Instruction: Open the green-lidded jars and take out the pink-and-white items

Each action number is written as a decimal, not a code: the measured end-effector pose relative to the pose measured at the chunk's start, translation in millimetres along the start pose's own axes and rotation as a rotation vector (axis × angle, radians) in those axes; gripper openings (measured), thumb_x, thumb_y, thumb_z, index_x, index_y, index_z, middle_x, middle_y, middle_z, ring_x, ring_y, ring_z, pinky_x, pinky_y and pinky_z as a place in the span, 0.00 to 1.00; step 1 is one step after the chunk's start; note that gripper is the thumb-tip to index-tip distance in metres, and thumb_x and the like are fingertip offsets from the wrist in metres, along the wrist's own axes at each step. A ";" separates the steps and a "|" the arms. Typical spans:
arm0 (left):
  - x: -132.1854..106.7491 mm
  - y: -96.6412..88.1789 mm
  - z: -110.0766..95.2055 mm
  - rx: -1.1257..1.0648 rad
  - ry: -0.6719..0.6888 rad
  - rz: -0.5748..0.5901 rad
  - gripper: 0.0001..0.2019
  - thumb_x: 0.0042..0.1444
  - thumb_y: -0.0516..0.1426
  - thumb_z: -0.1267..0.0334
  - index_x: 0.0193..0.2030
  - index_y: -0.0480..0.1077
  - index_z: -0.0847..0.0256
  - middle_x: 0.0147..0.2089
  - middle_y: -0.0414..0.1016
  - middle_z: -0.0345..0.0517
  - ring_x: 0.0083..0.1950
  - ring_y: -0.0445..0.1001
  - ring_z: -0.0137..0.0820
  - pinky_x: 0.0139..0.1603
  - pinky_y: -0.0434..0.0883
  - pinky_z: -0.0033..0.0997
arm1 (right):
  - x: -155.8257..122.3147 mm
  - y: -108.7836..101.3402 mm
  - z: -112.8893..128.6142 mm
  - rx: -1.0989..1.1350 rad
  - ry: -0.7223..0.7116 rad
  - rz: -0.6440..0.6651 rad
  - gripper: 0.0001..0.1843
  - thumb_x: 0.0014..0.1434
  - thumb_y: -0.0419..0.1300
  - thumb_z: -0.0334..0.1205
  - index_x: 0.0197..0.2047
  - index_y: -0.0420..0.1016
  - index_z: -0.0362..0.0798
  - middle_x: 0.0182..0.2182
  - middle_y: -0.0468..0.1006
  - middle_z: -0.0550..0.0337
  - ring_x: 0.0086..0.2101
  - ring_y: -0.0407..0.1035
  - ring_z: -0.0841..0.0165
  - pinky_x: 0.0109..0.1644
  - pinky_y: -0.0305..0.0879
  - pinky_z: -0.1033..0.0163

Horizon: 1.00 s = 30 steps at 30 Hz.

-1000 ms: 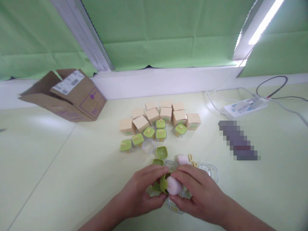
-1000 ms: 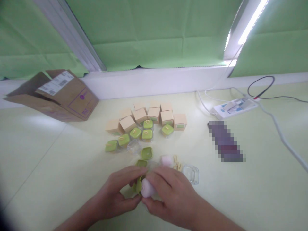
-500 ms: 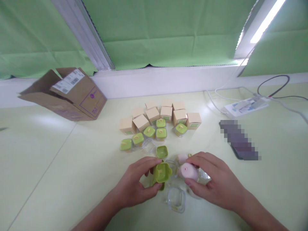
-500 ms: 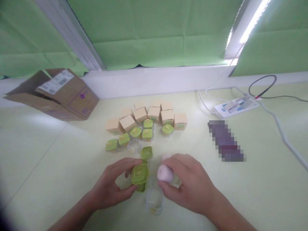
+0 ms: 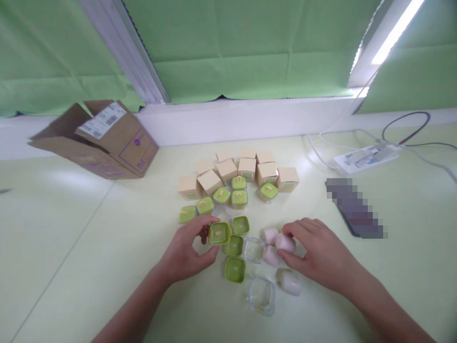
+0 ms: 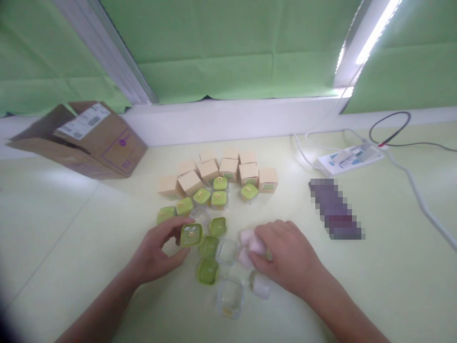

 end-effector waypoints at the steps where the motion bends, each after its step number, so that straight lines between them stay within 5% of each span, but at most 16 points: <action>1: 0.0 -0.1 0.7 0.003 -0.002 0.001 0.24 0.51 0.59 0.72 0.56 0.65 0.59 0.42 0.73 0.44 0.34 0.70 0.27 0.36 0.71 0.29 | 0.8 0.7 0.0 -0.007 0.000 0.011 0.06 0.57 0.63 0.41 0.37 0.73 0.48 0.32 0.77 0.57 0.35 0.69 0.60 0.42 0.57 0.56; 22: 2.9 -0.2 -3.2 0.035 0.031 0.029 0.23 0.51 0.57 0.72 0.55 0.65 0.60 0.38 0.72 0.41 0.32 0.69 0.26 0.35 0.71 0.27 | -1.3 5.0 -6.3 -0.046 0.011 0.128 0.06 0.55 0.62 0.42 0.34 0.73 0.49 0.29 0.76 0.60 0.33 0.68 0.62 0.41 0.54 0.58; 30: 2.7 0.4 -2.3 0.057 0.041 0.052 0.23 0.53 0.58 0.69 0.56 0.64 0.59 0.45 0.74 0.47 0.32 0.70 0.26 0.36 0.72 0.29 | -2.1 4.8 -9.4 -0.027 0.004 0.146 0.07 0.55 0.63 0.42 0.36 0.73 0.49 0.32 0.77 0.59 0.36 0.69 0.60 0.43 0.56 0.56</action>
Point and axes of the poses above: each hand's wrist, its own x-axis towards the middle knuckle, its own y-axis out of the palm, z = x × y, the point moved 4 cm from there along x, towards the middle knuckle
